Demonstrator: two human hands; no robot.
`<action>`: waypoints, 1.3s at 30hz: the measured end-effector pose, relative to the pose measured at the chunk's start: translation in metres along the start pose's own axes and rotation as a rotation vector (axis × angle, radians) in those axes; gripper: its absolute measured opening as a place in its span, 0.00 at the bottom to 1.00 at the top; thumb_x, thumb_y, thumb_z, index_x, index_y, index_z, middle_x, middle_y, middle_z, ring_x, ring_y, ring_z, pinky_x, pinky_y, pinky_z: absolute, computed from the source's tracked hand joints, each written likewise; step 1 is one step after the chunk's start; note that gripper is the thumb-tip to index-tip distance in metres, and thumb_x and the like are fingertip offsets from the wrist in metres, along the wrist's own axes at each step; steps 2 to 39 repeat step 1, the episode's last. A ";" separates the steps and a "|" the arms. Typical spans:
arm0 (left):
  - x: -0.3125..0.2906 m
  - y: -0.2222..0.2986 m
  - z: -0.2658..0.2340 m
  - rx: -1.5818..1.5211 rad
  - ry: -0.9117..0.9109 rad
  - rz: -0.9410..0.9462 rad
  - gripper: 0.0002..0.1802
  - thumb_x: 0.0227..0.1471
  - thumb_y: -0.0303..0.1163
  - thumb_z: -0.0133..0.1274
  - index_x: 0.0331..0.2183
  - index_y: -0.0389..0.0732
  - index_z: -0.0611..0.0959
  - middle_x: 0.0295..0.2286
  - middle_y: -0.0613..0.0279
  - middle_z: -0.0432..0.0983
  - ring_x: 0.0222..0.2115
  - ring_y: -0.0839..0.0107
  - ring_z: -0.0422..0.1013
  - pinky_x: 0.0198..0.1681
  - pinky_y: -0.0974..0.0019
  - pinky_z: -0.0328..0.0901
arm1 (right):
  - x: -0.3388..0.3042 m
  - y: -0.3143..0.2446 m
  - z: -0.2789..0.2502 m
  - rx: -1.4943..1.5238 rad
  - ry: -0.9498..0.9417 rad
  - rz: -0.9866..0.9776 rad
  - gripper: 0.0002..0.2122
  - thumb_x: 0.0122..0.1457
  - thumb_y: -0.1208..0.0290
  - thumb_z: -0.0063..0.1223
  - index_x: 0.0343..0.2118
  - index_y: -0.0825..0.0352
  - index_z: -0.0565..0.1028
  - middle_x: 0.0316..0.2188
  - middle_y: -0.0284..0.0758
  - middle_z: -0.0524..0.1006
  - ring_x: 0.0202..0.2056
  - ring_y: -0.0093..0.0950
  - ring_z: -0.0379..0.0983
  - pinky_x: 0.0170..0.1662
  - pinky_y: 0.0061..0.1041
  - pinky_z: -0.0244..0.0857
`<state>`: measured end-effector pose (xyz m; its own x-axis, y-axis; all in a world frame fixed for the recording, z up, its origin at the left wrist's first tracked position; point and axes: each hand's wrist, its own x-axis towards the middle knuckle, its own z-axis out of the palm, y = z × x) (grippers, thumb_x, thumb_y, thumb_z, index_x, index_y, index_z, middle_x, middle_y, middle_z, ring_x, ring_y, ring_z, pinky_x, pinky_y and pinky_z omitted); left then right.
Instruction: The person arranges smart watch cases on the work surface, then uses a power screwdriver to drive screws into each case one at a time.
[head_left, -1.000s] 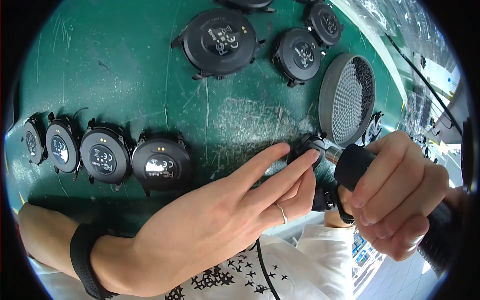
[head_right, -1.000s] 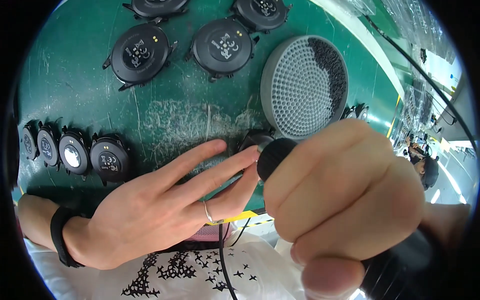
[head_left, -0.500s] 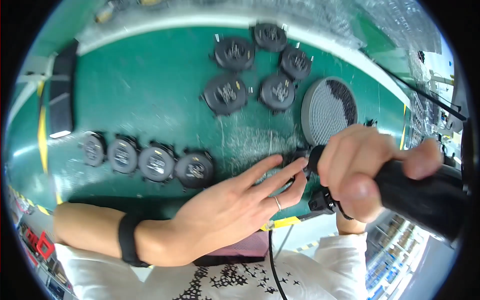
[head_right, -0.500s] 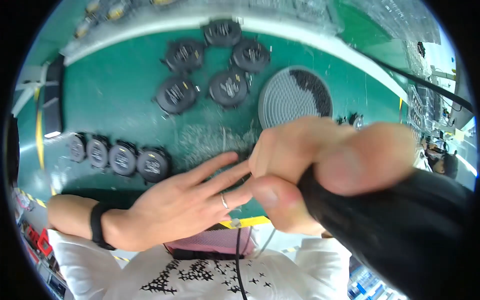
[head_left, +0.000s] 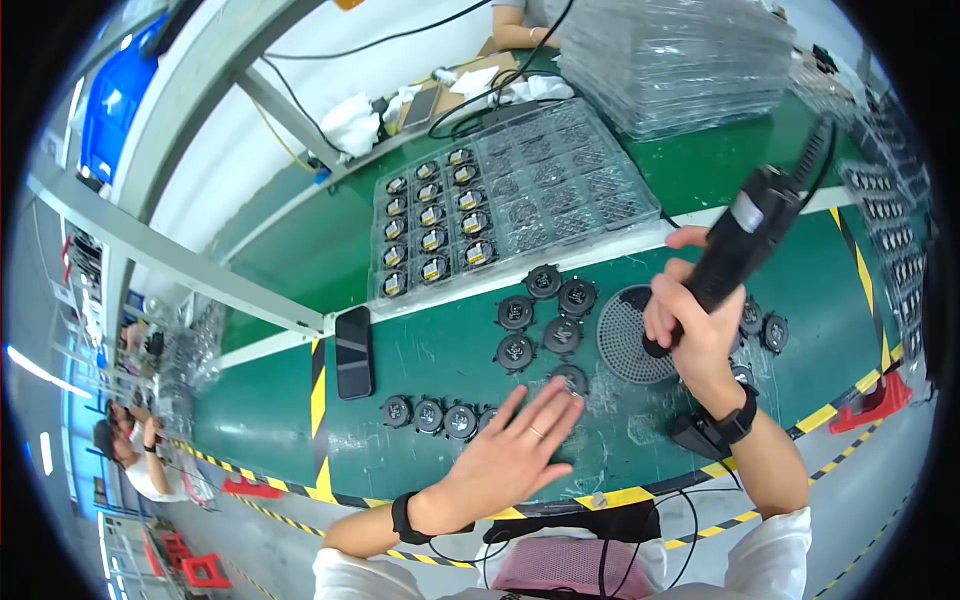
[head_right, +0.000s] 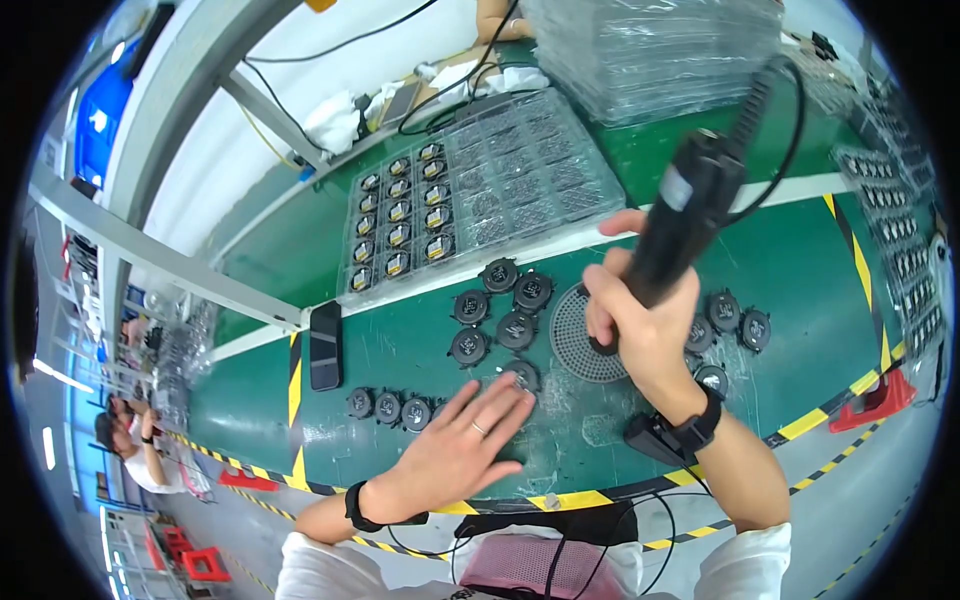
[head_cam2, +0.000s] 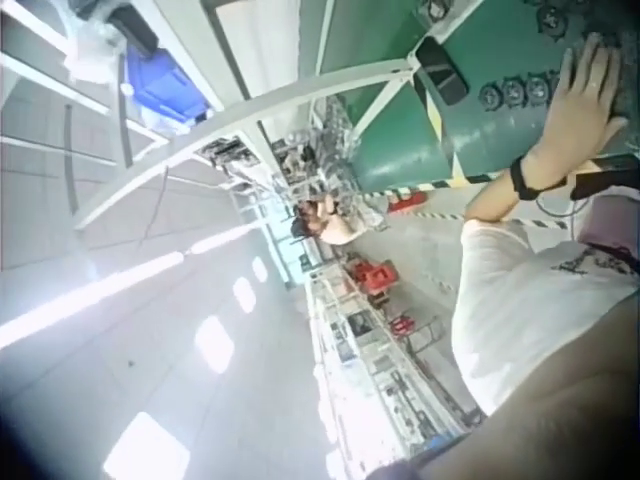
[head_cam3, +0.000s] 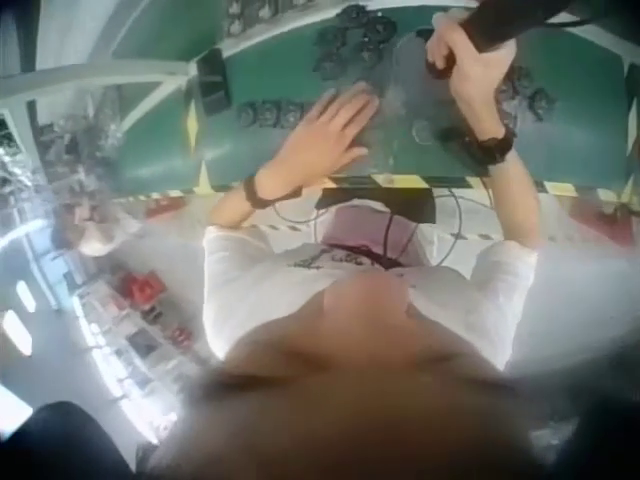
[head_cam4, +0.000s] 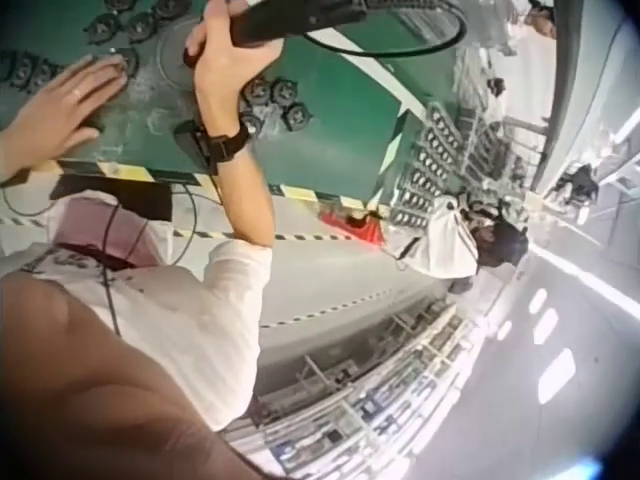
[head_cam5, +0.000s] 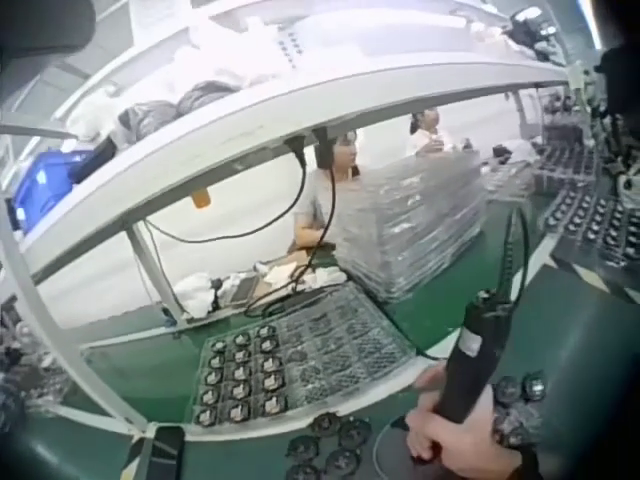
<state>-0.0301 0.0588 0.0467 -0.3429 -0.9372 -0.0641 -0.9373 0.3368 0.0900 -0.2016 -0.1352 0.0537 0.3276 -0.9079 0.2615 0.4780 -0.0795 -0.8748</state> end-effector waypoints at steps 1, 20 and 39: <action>-0.002 -0.003 -0.003 -0.042 -0.033 -0.036 0.43 0.59 0.52 0.54 0.67 0.37 0.63 0.66 0.51 0.56 0.69 0.58 0.51 0.70 0.49 0.50 | -0.002 -0.002 -0.002 0.017 0.010 -0.012 0.23 0.59 0.81 0.54 0.55 0.71 0.61 0.13 0.28 0.64 0.09 0.21 0.58 0.15 0.24 0.59; -0.002 -0.003 -0.003 -0.042 -0.033 -0.036 0.43 0.59 0.52 0.54 0.67 0.37 0.63 0.66 0.51 0.56 0.69 0.58 0.51 0.70 0.49 0.50 | -0.002 -0.002 -0.002 0.017 0.010 -0.012 0.23 0.59 0.81 0.54 0.55 0.71 0.61 0.13 0.28 0.64 0.09 0.21 0.58 0.15 0.24 0.59; -0.002 -0.003 -0.003 -0.042 -0.033 -0.036 0.43 0.59 0.52 0.54 0.67 0.37 0.63 0.66 0.51 0.56 0.69 0.58 0.51 0.70 0.49 0.50 | -0.002 -0.002 -0.002 0.017 0.010 -0.012 0.23 0.59 0.81 0.54 0.55 0.71 0.61 0.13 0.28 0.64 0.09 0.21 0.58 0.15 0.24 0.59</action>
